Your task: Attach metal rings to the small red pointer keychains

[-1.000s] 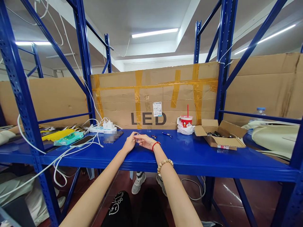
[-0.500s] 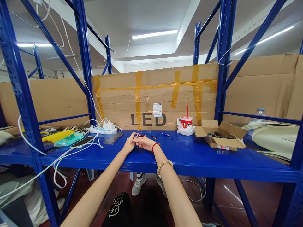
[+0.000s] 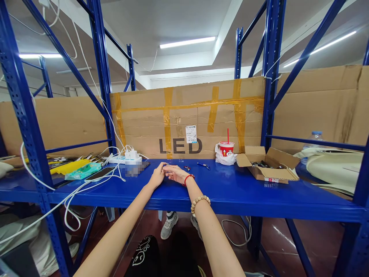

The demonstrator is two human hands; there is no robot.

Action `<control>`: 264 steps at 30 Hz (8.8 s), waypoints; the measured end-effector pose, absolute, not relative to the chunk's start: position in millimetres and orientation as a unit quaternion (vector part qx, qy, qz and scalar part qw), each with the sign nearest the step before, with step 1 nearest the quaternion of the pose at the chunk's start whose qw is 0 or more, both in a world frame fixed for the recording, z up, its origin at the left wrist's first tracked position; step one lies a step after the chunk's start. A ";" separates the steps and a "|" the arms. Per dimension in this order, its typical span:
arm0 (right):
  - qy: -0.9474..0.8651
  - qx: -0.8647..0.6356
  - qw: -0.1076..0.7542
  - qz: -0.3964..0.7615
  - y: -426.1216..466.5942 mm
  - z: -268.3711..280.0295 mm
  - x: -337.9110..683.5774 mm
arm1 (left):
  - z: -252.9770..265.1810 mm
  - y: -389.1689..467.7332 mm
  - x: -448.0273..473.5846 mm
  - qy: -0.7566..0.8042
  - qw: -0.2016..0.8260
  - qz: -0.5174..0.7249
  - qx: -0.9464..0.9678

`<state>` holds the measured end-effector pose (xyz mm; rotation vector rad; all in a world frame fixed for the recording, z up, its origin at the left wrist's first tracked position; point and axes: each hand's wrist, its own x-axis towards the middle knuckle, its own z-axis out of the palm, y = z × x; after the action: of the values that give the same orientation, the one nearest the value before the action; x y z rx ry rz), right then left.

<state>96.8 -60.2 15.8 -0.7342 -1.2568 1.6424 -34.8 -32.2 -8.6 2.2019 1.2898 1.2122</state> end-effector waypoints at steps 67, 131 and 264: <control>-0.467 -0.422 0.573 0.525 -59.5 11.2 102.5 | -11.3 -31.0 -34.8 0.337 0.128 0.474 0.804; -0.471 -0.453 0.514 0.556 -44.6 8.3 107.6 | -13.7 -26.5 -29.2 0.405 0.106 0.377 0.826; -0.850 -0.302 0.372 0.218 -54.4 42.3 138.7 | 28.0 -56.7 -62.0 0.237 0.205 0.225 0.923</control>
<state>138.7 -54.4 42.3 -0.7737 -2.1801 0.5596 -62.0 -56.7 28.0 2.5718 0.6615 0.6266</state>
